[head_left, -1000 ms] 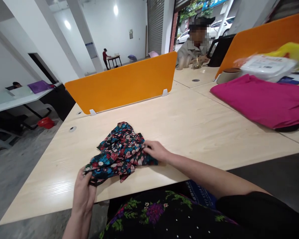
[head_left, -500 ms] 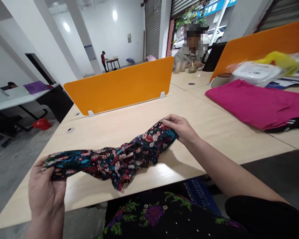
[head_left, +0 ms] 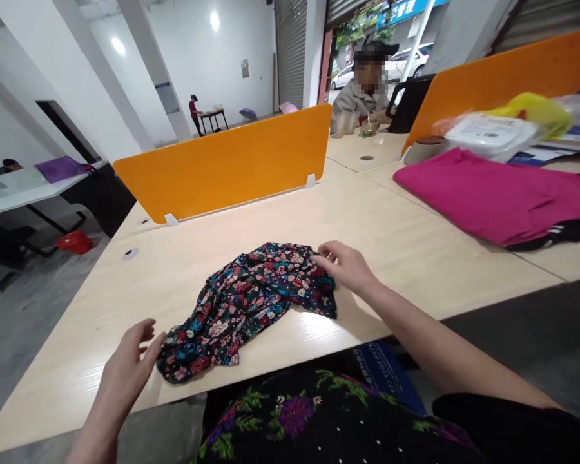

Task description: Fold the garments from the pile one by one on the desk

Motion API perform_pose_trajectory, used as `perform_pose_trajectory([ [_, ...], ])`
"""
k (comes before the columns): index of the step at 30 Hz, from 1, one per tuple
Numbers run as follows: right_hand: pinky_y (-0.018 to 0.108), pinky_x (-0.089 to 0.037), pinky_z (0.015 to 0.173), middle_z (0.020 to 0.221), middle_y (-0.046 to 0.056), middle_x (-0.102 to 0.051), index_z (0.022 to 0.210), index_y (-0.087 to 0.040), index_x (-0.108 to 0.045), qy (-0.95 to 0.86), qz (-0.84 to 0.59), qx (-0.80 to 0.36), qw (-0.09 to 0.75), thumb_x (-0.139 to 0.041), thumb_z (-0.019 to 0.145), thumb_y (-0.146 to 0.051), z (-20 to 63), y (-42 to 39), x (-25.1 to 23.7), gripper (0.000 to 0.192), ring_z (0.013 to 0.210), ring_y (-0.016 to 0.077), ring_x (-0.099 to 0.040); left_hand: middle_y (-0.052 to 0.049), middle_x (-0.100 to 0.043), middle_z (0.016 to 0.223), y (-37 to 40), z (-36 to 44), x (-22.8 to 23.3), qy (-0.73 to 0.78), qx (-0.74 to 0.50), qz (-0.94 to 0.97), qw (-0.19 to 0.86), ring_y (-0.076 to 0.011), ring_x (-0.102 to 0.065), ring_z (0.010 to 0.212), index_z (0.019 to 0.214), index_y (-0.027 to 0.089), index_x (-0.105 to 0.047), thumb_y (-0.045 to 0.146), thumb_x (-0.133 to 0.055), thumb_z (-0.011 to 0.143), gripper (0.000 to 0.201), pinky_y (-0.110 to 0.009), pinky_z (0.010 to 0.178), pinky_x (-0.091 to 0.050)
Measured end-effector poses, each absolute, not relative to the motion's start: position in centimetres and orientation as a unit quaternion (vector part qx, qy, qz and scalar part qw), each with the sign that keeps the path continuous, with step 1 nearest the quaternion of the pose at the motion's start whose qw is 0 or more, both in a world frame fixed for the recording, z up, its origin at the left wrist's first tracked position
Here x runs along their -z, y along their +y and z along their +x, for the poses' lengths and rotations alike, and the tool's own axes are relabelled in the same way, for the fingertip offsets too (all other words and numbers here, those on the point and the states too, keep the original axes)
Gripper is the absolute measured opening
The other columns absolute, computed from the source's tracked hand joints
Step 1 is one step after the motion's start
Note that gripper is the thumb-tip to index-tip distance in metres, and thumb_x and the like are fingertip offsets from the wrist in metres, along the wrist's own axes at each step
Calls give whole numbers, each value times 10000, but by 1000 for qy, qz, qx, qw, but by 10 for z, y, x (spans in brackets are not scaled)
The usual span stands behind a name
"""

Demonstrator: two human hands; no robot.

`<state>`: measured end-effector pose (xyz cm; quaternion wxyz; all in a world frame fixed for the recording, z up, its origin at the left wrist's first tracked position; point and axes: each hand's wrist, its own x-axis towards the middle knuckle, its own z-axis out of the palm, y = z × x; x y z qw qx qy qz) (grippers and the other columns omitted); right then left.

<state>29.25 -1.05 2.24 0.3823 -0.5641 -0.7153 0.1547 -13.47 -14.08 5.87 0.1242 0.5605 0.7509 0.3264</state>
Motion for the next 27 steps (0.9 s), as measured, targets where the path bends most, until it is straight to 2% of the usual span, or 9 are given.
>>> perform_pose_trajectory([
  [5,282,-405,667,904,65,-605,887,-177,-635,-873,-443,-62,194,-571,857,-227,246,-41,-13,86,803,187,-566,-114,-586,1216,-106,-75,-59,573,-274,772,37,-261,-536,1162,1150,216,-579,444,-480,866,378,-414,1000,-434],
  [10,326,-367,749,985,94,-647,989,-167,-643,-900,-332,100,265,-432,918,-111,242,-63,-27,229,895,204,-539,-97,-376,1482,-67,-22,-59,435,-161,885,-23,-291,-222,1408,1410,240,-356,271,-503,876,555,-508,1117,-275],
  [13,334,-356,780,1052,80,-663,1069,-188,-630,-901,-272,132,310,-403,939,-125,248,-71,-44,269,936,194,-548,-97,-521,1356,-51,1,-59,388,-86,918,3,-281,-375,1323,1334,235,-454,175,-537,811,533,-474,1077,-319],
  [16,342,-353,791,1033,67,-670,1077,-210,-630,-863,-321,145,363,-390,947,-129,253,-65,-57,285,925,185,-569,-57,-678,946,-40,19,-59,439,-71,890,105,-214,-607,924,982,213,-622,142,-474,779,261,-357,859,-459],
  [18,347,-365,794,1040,82,-659,1072,-206,-629,-815,-378,140,417,-416,950,-164,255,-59,-64,250,942,198,-571,-27,-657,790,-35,26,-62,517,-195,813,184,-188,-592,776,821,207,-615,158,-438,757,195,-317,755,-468],
  [20,355,-380,810,1055,100,-644,1083,-197,-620,-781,-397,121,467,-466,945,-242,251,-59,-68,212,977,218,-559,-16,-649,754,-31,29,-71,559,-399,671,279,-178,-580,746,800,191,-617,192,-441,724,192,-303,721,-470],
  [22,354,-388,819,1056,103,-637,1114,-188,-603,-813,-346,82,462,-515,926,-354,240,-65,-67,265,984,221,-549,-6,-645,730,-27,29,-84,539,-569,501,366,-161,-580,708,820,166,-626,242,-488,692,202,-288,691,-479],
  [25,341,-379,803,1082,93,-630,1176,-179,-572,-927,-206,19,313,-552,880,-483,210,-78,-47,425,955,208,-538,15,-631,694,-25,22,-104,480,-708,347,386,-130,-581,660,812,154,-624,281,-576,651,211,-262,671,-492],
  [27,325,-363,759,1036,77,-637,1098,-180,-607,-962,-181,10,204,-557,883,-414,193,-79,-25,322,900,198,-532,15,-638,722,-25,11,-115,457,-762,312,337,-128,-604,695,818,162,-618,284,-592,660,202,-263,707,-506],
])
